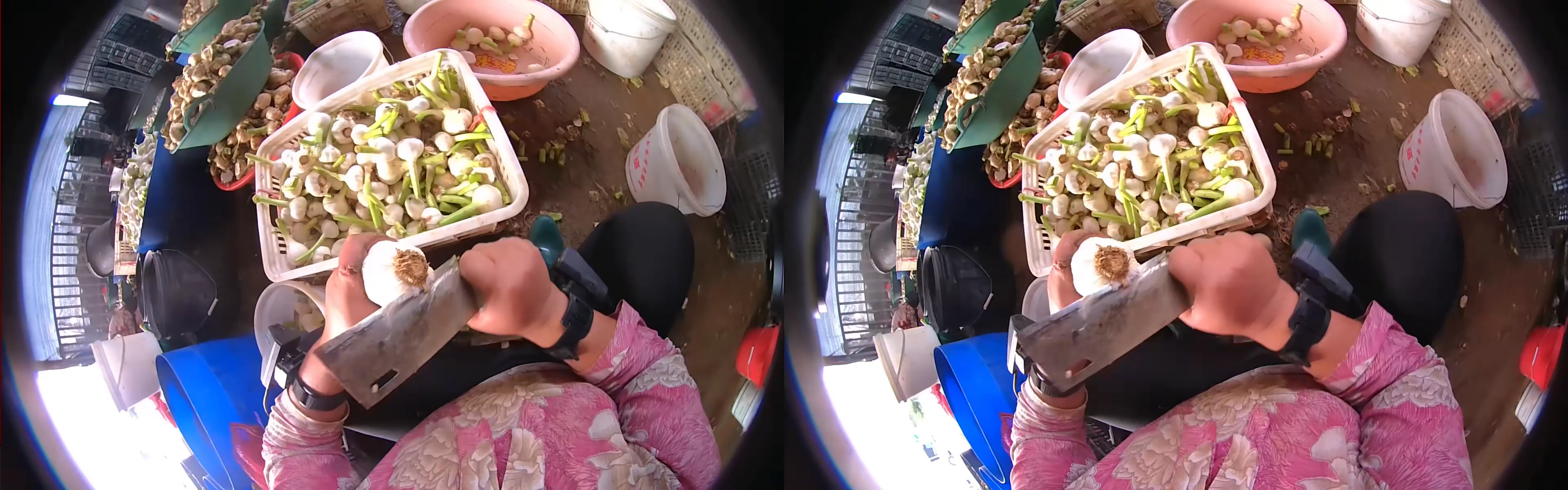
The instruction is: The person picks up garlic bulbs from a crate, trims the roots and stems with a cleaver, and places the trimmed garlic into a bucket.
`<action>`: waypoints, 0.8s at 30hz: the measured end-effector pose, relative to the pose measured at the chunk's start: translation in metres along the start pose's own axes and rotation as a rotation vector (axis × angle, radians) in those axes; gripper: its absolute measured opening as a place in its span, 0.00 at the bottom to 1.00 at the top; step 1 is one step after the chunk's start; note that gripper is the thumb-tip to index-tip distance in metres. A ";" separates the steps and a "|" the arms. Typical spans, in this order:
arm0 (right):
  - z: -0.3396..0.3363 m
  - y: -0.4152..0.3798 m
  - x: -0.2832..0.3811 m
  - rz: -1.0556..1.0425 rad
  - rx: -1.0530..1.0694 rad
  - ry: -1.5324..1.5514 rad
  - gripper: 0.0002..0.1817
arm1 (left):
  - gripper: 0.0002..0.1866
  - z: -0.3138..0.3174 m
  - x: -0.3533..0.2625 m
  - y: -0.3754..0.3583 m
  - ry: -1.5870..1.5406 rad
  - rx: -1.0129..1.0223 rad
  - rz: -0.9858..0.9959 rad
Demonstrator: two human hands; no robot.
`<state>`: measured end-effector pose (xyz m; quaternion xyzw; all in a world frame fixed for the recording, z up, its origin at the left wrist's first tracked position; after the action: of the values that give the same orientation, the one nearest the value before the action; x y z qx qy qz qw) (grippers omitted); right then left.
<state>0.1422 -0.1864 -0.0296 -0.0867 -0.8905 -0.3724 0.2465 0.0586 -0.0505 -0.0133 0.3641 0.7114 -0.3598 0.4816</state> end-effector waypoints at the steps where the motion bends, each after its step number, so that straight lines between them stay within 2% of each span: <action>1: 0.001 -0.004 -0.007 0.016 -0.031 0.029 0.14 | 0.27 0.003 -0.003 -0.002 -0.078 0.049 0.039; 4: 0.009 -0.016 -0.023 0.105 -0.015 0.039 0.13 | 0.27 0.019 -0.014 -0.006 -0.441 0.252 0.054; 5: 0.007 -0.019 -0.025 0.095 -0.023 0.017 0.12 | 0.29 0.020 -0.008 -0.006 -0.537 0.292 -0.081; 7: 0.002 -0.019 -0.027 0.071 -0.051 -0.029 0.12 | 0.30 0.021 -0.004 -0.006 -0.473 0.268 -0.035; 8: 0.002 -0.018 -0.026 0.065 -0.065 -0.021 0.12 | 0.30 0.022 -0.009 -0.008 -0.316 0.205 0.145; 10: -0.001 -0.019 -0.025 0.048 -0.069 -0.016 0.12 | 0.28 0.021 -0.017 -0.009 -0.295 0.286 0.148; 12: 0.005 -0.019 -0.034 0.092 0.098 -0.164 0.08 | 0.28 0.017 -0.021 -0.009 -0.191 0.318 0.172; 14: 0.018 -0.031 -0.063 0.182 0.351 -0.391 0.06 | 0.31 -0.002 -0.026 -0.018 -0.214 0.286 0.069; 15: -0.001 -0.048 -0.112 0.732 -0.096 -0.107 0.06 | 0.33 -0.012 -0.029 -0.022 -0.228 0.269 0.017; 16: -0.016 -0.032 -0.091 0.611 -0.177 -0.134 0.09 | 0.34 -0.019 -0.029 -0.017 -0.095 0.183 0.117; 17: -0.019 -0.010 -0.064 0.466 -0.109 -0.088 0.09 | 0.35 -0.027 -0.028 -0.014 0.041 0.084 0.205; 18: -0.015 0.003 -0.030 0.338 -0.016 -0.031 0.10 | 0.35 -0.030 -0.019 -0.012 -0.097 0.103 0.192; 19: -0.013 0.009 -0.014 0.283 -0.014 0.023 0.11 | 0.35 -0.029 -0.020 -0.014 -0.120 0.078 0.191; 21: -0.010 0.012 -0.017 0.304 -0.051 0.015 0.11 | 0.35 -0.034 -0.022 -0.010 -0.072 0.079 0.160; 23: -0.001 -0.001 -0.037 0.346 -0.035 -0.073 0.11 | 0.35 -0.033 -0.022 -0.010 -0.019 0.088 0.217; 24: -0.002 0.005 -0.030 0.263 -0.032 -0.058 0.12 | 0.36 -0.032 -0.024 -0.009 0.025 0.081 0.221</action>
<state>0.1699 -0.1831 -0.0405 -0.2176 -0.8722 -0.3481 0.2658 0.0442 -0.0317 0.0198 0.4641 0.6576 -0.3284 0.4943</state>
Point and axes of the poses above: each hand's wrist, its own y-axis towards the middle knuckle, its own z-axis out of the palm, x = y × z, the point moved 6 cm from there along y, towards the middle knuckle, and after that the axes turned 7 degrees about -z, right-handed, at the moved point
